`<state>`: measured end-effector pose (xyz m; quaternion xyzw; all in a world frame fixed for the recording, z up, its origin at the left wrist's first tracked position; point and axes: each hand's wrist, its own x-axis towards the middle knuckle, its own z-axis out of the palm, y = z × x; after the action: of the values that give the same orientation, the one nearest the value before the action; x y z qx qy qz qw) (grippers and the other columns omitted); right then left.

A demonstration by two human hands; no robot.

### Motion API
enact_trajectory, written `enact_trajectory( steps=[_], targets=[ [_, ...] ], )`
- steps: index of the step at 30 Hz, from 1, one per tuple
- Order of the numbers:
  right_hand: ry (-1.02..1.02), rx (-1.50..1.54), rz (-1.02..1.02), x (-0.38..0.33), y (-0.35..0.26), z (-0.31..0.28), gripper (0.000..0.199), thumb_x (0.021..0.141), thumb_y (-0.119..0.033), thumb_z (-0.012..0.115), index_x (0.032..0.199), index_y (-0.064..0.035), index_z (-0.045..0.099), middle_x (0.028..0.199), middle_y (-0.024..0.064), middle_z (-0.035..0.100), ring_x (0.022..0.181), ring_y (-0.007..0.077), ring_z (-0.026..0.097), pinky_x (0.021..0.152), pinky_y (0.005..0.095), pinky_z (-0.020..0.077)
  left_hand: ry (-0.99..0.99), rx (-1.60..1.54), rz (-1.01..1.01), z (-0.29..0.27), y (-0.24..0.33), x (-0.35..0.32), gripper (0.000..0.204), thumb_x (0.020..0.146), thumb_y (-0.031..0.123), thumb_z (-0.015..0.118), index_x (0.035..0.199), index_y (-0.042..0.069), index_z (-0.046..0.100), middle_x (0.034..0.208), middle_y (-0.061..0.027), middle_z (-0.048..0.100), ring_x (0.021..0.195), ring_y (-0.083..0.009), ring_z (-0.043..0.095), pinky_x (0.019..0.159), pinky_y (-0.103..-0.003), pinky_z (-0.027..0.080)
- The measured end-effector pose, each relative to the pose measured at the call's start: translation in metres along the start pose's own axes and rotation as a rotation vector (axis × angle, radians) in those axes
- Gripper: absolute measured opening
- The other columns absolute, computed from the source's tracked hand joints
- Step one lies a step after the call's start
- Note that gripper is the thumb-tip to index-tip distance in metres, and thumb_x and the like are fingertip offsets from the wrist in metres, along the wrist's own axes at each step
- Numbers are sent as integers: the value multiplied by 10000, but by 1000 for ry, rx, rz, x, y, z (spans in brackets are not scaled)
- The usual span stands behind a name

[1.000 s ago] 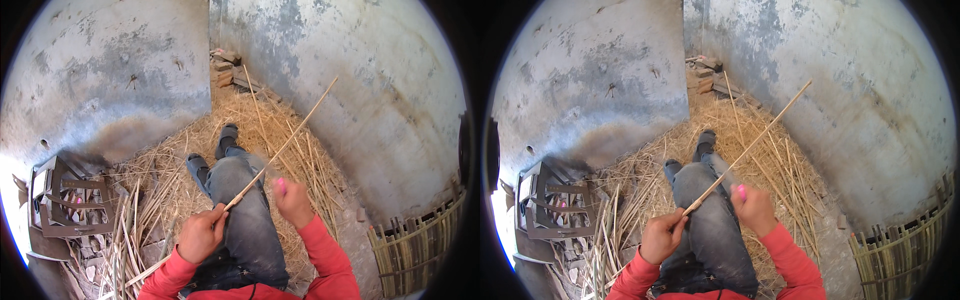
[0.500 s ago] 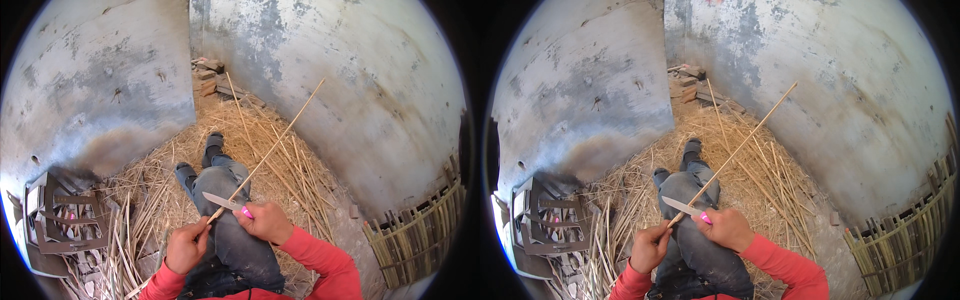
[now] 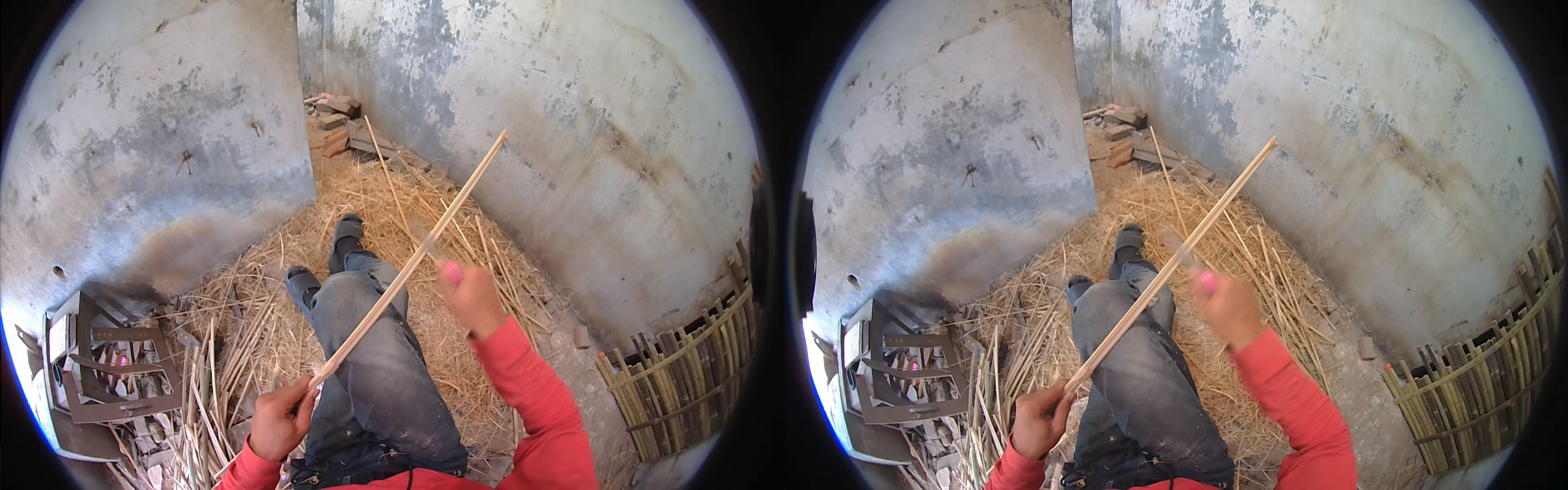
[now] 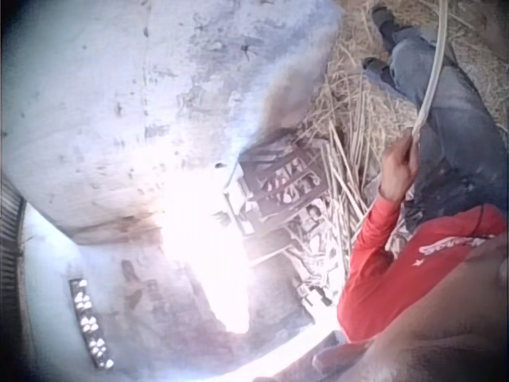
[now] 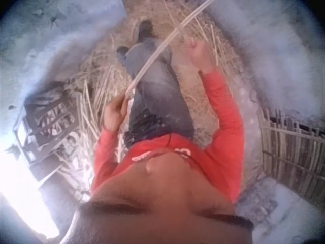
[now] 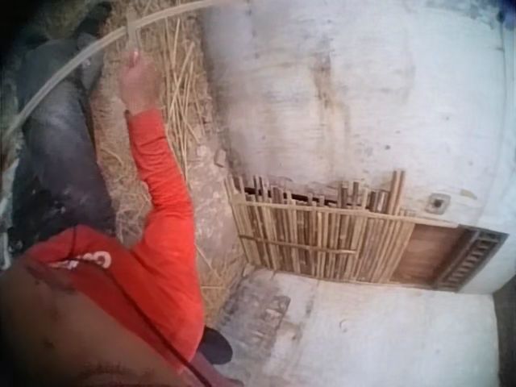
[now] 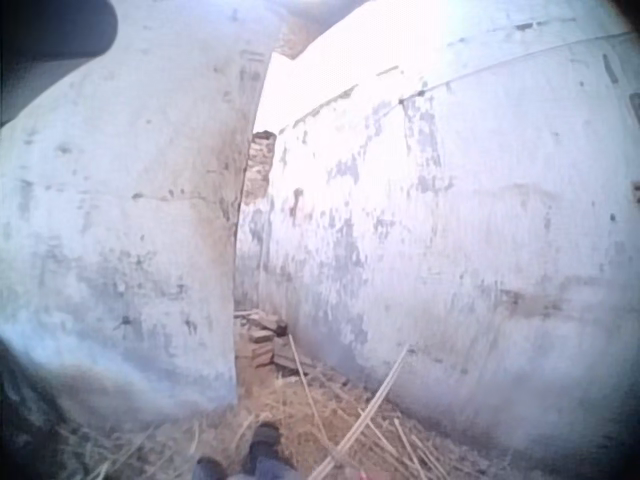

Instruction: The person shaves a bamboo strip using a knife, removing outer layers and smoothing the surface while sitting on a straw-covered floor.

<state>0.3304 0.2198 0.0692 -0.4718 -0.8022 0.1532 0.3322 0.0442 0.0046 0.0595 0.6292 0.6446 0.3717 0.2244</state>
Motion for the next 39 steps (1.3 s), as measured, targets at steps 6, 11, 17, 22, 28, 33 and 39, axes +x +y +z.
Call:
enact_trajectory(
  steps=[6,11,17,22,28,33,39],
  targets=[
    [-88,-9,-129,-38,-34,24,519,988,-498,631,712,-59,645,557,164,589,483,356,612,484,440,488,-2,6,11,2,-9,-1,197,909,36,742,1089,-43,723,668,-201,616,525,-294,623,518,-361,457],
    [84,-23,-62,-14,3,20,593,1022,-558,527,688,-83,648,569,167,594,499,364,614,497,490,463,64,94,111,-3,-23,-10,221,888,43,766,1093,-29,727,686,-202,628,562,-339,641,512,-390,470],
    [24,-95,-26,14,11,-15,545,1039,-494,531,737,-58,659,588,203,595,531,401,600,507,490,468,24,162,151,-18,-28,-13,236,878,31,761,1104,-21,714,680,-182,617,547,-343,619,507,-412,457],
    [-106,-125,-243,-14,-27,21,527,1032,-506,532,790,-62,678,575,197,598,537,415,612,529,511,493,59,186,193,-19,-43,-23,221,875,17,750,1089,-24,714,662,-176,611,532,-324,614,499,-411,449],
    [113,-236,4,39,55,-32,524,1050,-492,529,786,-70,696,545,152,578,441,297,549,471,454,489,-14,167,128,-38,-49,-30,203,868,6,748,1064,-36,721,657,-176,621,516,-316,615,489,-392,451],
    [-156,-127,-319,-17,-17,8,487,1048,-464,535,857,-62,734,591,188,613,494,387,597,513,512,497,-27,164,79,-39,-66,-38,199,865,14,753,1058,-30,728,641,-168,606,497,-306,598,484,-385,438],
    [221,-324,93,47,95,-78,558,1076,-486,471,847,-47,728,523,159,562,462,360,572,481,472,499,-30,209,180,-56,-87,-47,212,853,8,760,1061,-25,732,612,-159,567,485,-300,580,474,-384,414]
  ],
)
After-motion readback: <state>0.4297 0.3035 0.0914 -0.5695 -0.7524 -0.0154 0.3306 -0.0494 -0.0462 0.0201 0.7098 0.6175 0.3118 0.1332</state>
